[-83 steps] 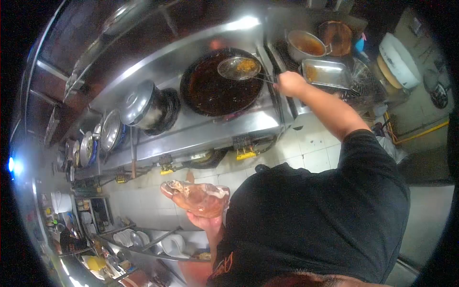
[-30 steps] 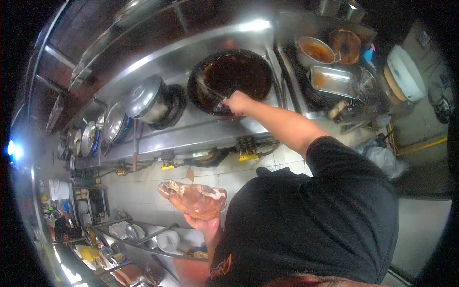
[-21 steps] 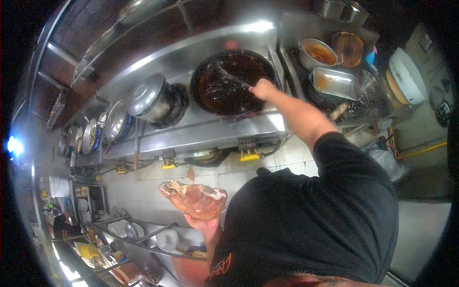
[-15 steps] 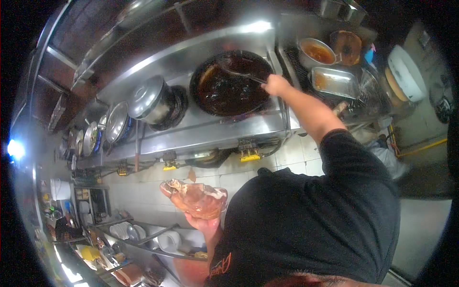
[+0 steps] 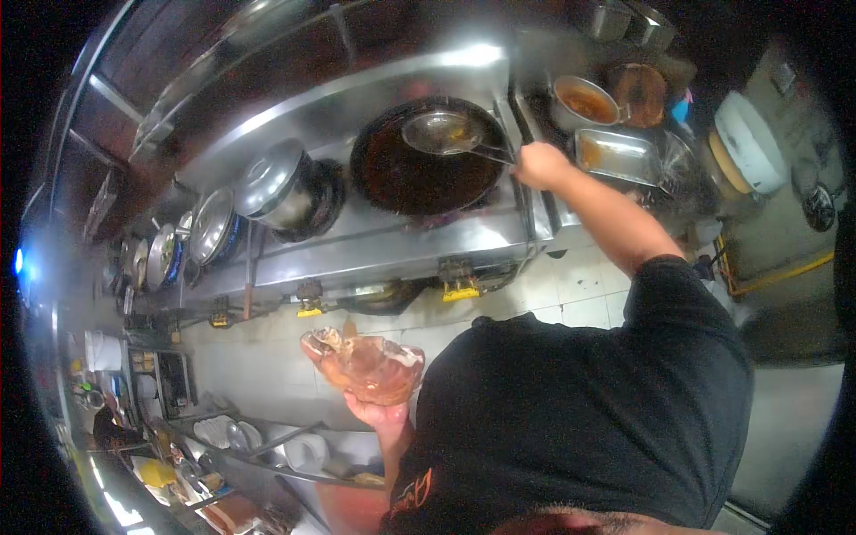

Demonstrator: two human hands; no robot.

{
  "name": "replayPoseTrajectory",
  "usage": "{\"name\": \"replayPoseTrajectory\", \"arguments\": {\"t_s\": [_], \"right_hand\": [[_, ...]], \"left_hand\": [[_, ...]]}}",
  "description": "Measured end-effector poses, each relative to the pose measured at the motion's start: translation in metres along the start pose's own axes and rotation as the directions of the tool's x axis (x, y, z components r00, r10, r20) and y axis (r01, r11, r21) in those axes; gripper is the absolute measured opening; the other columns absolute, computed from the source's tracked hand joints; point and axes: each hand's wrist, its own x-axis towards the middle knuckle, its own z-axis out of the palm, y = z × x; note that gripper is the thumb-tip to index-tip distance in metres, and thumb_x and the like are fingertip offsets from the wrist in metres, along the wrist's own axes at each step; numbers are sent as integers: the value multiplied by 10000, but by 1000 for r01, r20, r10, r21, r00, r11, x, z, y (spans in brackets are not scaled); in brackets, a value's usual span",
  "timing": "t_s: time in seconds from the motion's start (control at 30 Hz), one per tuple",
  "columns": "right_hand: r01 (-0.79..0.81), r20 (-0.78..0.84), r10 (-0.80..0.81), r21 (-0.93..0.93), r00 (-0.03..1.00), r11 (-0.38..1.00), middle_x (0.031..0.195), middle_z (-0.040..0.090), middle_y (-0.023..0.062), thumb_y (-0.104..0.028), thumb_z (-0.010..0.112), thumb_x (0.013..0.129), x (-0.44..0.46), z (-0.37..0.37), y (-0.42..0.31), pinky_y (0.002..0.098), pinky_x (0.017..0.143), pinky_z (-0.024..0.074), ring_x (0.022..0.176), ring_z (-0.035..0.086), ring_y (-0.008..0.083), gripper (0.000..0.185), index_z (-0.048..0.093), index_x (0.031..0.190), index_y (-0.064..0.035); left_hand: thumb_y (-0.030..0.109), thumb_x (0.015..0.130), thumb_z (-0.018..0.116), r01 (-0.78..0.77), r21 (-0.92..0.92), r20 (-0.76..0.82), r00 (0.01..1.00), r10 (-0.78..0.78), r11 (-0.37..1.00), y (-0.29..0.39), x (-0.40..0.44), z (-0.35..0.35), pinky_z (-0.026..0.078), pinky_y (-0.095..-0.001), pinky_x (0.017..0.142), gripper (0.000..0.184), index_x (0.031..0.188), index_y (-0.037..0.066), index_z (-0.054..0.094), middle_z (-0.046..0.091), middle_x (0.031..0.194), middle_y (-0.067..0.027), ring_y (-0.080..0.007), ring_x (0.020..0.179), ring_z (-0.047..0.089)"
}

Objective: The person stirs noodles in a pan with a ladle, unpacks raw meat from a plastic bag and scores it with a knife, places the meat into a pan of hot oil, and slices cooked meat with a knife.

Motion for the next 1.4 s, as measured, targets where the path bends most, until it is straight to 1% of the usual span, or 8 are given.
{"name": "replayPoseTrajectory", "arguments": {"t_s": [0.17,0.3,0.37,0.6,0.67,0.77,0.9,1.4], "right_hand": [[-47,140,-4,360,990,932,843,718,207,-409,668,901,6,2,-52,443,765,563,800,705,344,438,715,836,22],[-376,388,21,879,922,293,668,625,103,-332,650,956,-4,28,-114,361,504,496,575,605,185,350,644,763,-40],[-435,450,-25,874,893,217,662,609,93,-325,645,957,-3,50,-127,362,445,457,514,574,206,331,660,797,-36],[-380,407,132,620,904,687,677,670,146,-412,664,932,-22,52,-79,369,484,492,540,606,202,429,716,898,13],[-339,318,167,623,933,705,610,630,181,-410,659,916,-21,63,-51,451,590,520,559,642,298,500,662,716,48],[-109,175,36,429,984,896,697,668,246,-438,671,891,-14,69,-13,473,705,531,685,677,384,534,685,781,84],[-134,130,102,270,986,953,926,702,281,-419,700,853,2,76,19,472,862,534,921,685,426,491,721,881,71],[-66,-5,66,3,998,998,959,712,248,-240,654,809,-1,10,8,502,825,564,908,702,402,272,736,890,6]], "left_hand": [[599,807,673,12,-70,-25,1000,-13,997,-1,1,-3,457,-592,1022,840,1448,110,437,567,1345,-110,-344,1216,553],[572,808,690,1,-49,-85,996,-5,999,-1,-2,-5,486,-570,983,811,1431,112,452,589,1294,-100,-328,1158,578],[591,820,663,-33,-15,-136,990,31,999,-1,-1,-4,496,-565,967,809,1437,114,448,594,1289,-102,-328,1141,588],[664,855,546,-50,41,-270,961,59,998,-1,-1,3,526,-558,902,818,1464,131,428,608,1284,-107,-333,1072,623],[658,855,551,-35,28,-211,977,40,999,1,-2,2,523,-552,908,814,1468,136,425,605,1291,-108,-332,1090,616],[655,854,555,-18,28,-165,986,22,999,3,-2,-8,509,-559,941,818,1472,138,418,586,1322,-109,-335,1142,594],[668,854,538,-7,52,-94,995,12,999,1,2,6,470,-590,1005,825,1472,136,411,552,1364,-108,-345,1223,551],[631,860,560,14,75,-36,999,-12,997,10,3,-1,434,-585,1051,789,1467,145,423,559,1379,-100,-333,1255,544]]}}
